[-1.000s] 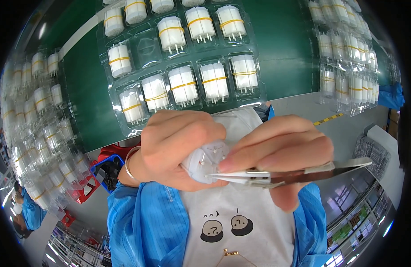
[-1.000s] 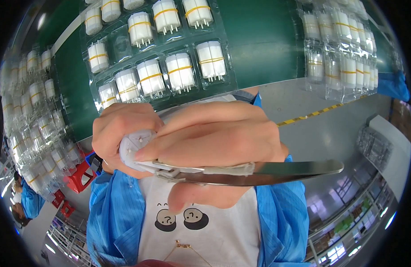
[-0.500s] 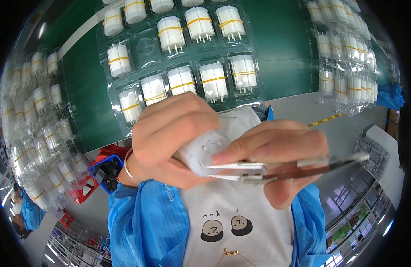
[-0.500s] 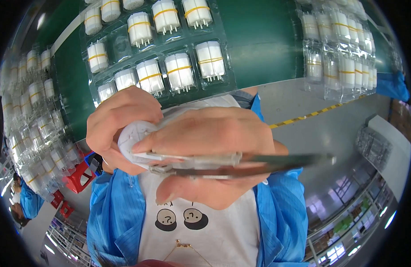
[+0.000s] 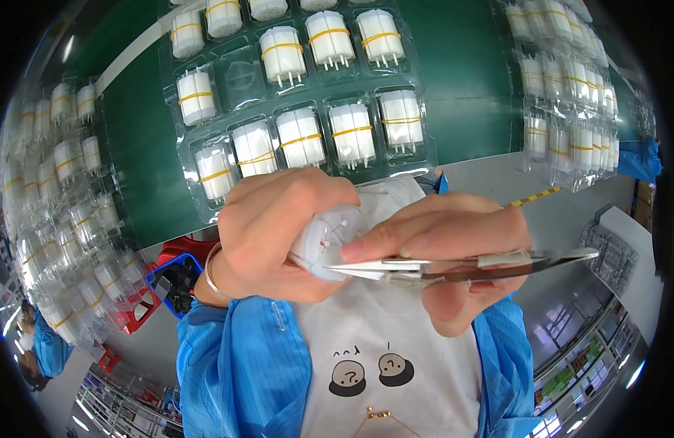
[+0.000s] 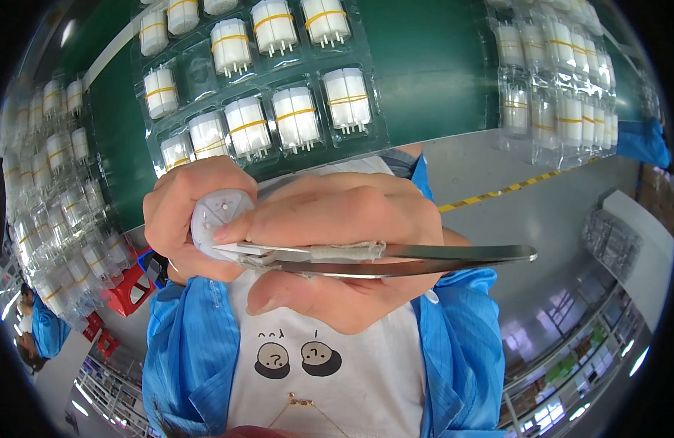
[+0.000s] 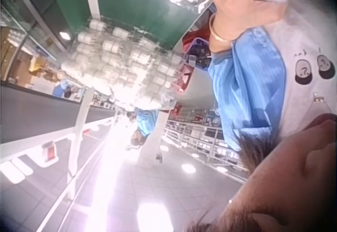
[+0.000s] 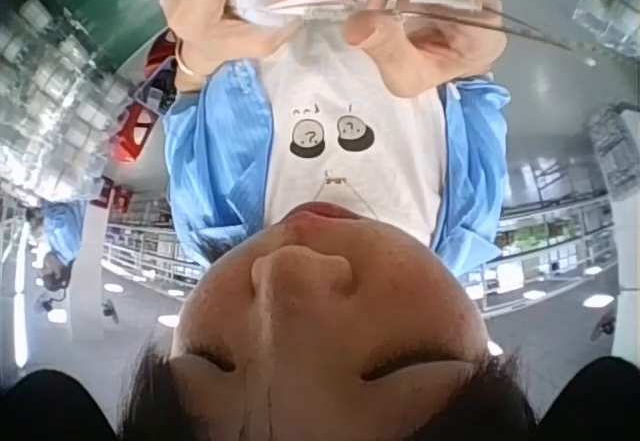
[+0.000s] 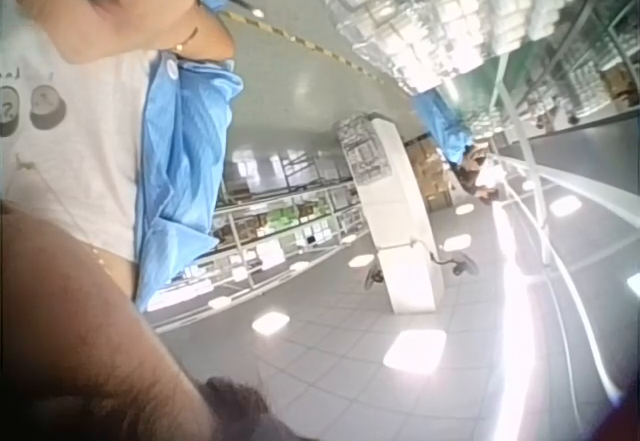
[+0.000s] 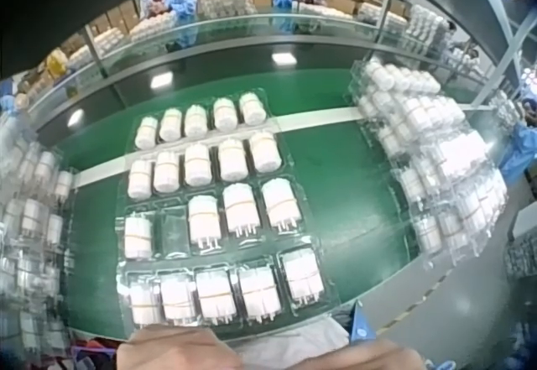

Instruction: The person cleans or inspects small plastic parts by hand using tweezers.

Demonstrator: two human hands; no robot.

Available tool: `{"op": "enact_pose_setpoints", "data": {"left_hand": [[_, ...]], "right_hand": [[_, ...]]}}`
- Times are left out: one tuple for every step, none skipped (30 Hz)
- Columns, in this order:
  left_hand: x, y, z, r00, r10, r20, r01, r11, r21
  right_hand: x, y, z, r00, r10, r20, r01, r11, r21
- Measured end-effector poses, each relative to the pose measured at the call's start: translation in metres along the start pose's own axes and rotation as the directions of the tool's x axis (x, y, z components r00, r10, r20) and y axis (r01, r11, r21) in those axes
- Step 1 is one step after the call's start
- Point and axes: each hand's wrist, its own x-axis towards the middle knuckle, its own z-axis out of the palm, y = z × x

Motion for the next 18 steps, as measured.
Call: {"op": "enact_pose_setpoints", "data": {"left_hand": [[-0.001, 0.0, 0.0, 1.0, -0.002, -0.001, 0.002, 1.0, 0.003], [-0.001, 0.0, 0.0, 1.0, -0.002, -0.003, 0.002, 1.0, 0.018], [-0.002, 0.0, 0.0, 1.0, -0.001, -0.005, 0.001, 0.999, 0.033], [-0.001, 0.0, 0.0, 1.0, 0.001, -0.003, -0.001, 1.0, 0.028], [0.0, 0.001, 0.0, 1.0, -0.006, 0.002, 0.006, 0.999, 0.036], [0.001, 0.002, -0.001, 1.0, -0.013, 0.007, 0.013, 0.999, 0.045], [0.002, 0.003, -0.002, 1.0, -0.013, 0.009, 0.013, 0.999, 0.044], [0.002, 0.004, -0.006, 0.995, -0.047, 0.093, 0.039, 0.995, 0.094], [0.002, 0.005, -0.007, 0.981, -0.085, 0.175, 0.059, 0.988, 0.145], [0.002, 0.006, -0.007, 0.981, -0.085, 0.173, 0.06, 0.987, 0.146], [0.002, 0.006, -0.008, 0.977, -0.117, 0.176, 0.088, 0.982, 0.165], [0.002, 0.007, -0.008, 0.972, -0.149, 0.18, 0.116, 0.976, 0.184], [0.002, 0.006, -0.008, 0.972, -0.148, 0.181, 0.114, 0.976, 0.183], [0.003, 0.006, -0.008, 0.962, -0.181, 0.202, 0.167, 0.983, 0.082], [0.003, 0.005, -0.008, 0.951, -0.211, 0.226, 0.221, 0.975, -0.019], [0.004, 0.005, -0.009, 0.952, -0.212, 0.221, 0.221, 0.975, -0.015], [0.004, 0.004, -0.008, 0.955, -0.175, 0.238, 0.204, 0.973, -0.105], [0.004, 0.004, -0.009, 0.958, -0.135, 0.251, 0.187, 0.963, -0.195]], "right_hand": [[-0.001, 0.001, 0.001, 0.999, -0.01, -0.047, 0.011, 1.0, 0.006], [-0.001, 0.002, 0.001, 0.999, -0.01, -0.045, 0.011, 1.0, 0.01], [-0.002, 0.003, 0.001, 0.999, -0.021, -0.048, 0.021, 1.0, -0.018], [-0.002, 0.002, 0.001, 0.998, -0.033, -0.055, 0.03, 0.998, -0.053], [-0.002, 0.002, 0.001, 0.998, -0.033, -0.057, 0.03, 0.998, -0.057], [-0.003, 0.001, 0.001, 0.999, 0.003, -0.05, -0.006, 0.998, -0.067], [-0.004, 0.001, 0.0, 0.998, 0.038, -0.042, -0.041, 0.996, -0.074], [-0.005, 0.001, 0.003, 0.998, 0.037, -0.044, -0.041, 0.996, -0.074], [-0.006, 0.0, 0.009, 0.992, 0.036, -0.12, -0.053, 0.988, -0.143], [-0.007, 0.0, 0.012, 0.981, 0.031, -0.189, -0.071, 0.975, -0.209], [-0.003, -0.004, 0.008, 0.982, 0.032, -0.187, -0.071, 0.975, -0.209], [0.004, -0.01, -0.002, 0.984, 0.175, -0.034, -0.177, 0.947, -0.268], [0.007, -0.014, -0.008, 0.942, 0.319, 0.106, -0.267, 0.901, -0.343], [0.004, -0.011, -0.007, 0.942, 0.319, 0.105, -0.266, 0.901, -0.343], [-0.002, -0.005, -0.006, 0.954, 0.296, 0.039, -0.284, 0.94, -0.191], [-0.005, -0.001, -0.005, 0.96, 0.281, -0.024, -0.281, 0.959, -0.032], [-0.003, 0.0, -0.006, 0.96, 0.279, -0.017, -0.279, 0.96, -0.03], [-0.001, 0.001, -0.008, 0.979, 0.202, 0.034, -0.2, 0.978, -0.054]]}}
